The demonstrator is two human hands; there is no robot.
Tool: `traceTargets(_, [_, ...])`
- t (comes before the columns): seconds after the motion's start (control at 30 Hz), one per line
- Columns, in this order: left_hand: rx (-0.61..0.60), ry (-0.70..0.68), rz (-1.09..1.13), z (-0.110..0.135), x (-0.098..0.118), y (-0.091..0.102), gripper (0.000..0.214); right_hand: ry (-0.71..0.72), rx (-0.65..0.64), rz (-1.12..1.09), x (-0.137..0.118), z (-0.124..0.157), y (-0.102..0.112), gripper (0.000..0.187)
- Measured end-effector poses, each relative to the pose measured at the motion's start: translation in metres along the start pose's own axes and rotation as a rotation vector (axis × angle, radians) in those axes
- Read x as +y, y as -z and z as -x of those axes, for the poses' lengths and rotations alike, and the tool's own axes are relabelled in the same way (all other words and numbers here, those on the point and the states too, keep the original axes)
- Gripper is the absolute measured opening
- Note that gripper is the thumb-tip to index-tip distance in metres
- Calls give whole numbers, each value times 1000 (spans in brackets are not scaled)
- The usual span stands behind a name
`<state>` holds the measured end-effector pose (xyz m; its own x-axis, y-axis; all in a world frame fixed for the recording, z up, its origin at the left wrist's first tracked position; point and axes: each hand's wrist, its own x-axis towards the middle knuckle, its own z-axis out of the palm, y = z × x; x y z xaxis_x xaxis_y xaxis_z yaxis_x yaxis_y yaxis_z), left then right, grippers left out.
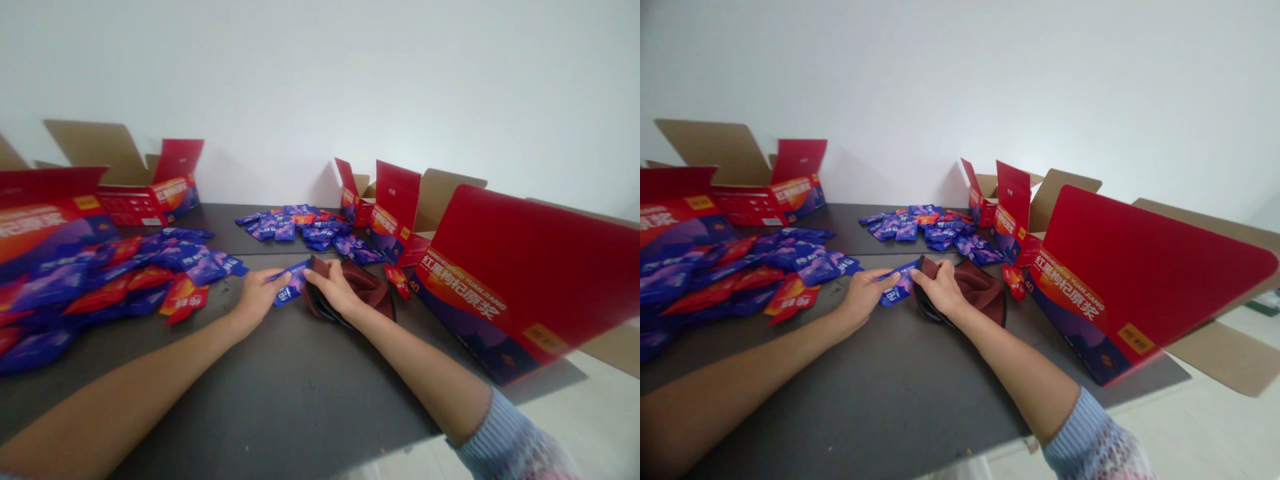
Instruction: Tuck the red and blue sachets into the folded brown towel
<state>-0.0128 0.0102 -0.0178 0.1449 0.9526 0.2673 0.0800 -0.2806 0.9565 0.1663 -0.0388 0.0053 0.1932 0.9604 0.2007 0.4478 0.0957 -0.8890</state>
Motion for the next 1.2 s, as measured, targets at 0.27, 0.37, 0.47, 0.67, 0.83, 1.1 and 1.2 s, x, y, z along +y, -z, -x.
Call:
traceTargets(0.27, [-131,68,88,10,12,-1,33,74,-4,67,1,4,-3,45])
traceTargets(0.37, [-350,61,78,12,17,-3,31,118,113,104,-7,9,0,41])
traceTargets(0.47, [-524,63,141,14,22,-4,31,212,152,306,-22,15,5,48])
traceTargets(0.67, [-681,140,182,17,27,-4,33,391,67,620,-46,27,13,63])
traceTargets(0.83, [-614,154,193,23,25,-7,34,417,73,639,-53,27,15,62])
traceTargets(1.1, [-579,372,377,30,26,-15,41,357,579,359,-56,20,48,60])
traceTargets(1.2, [-576,372,446,25,27,-13,35,376,696,377,-61,22,57,56])
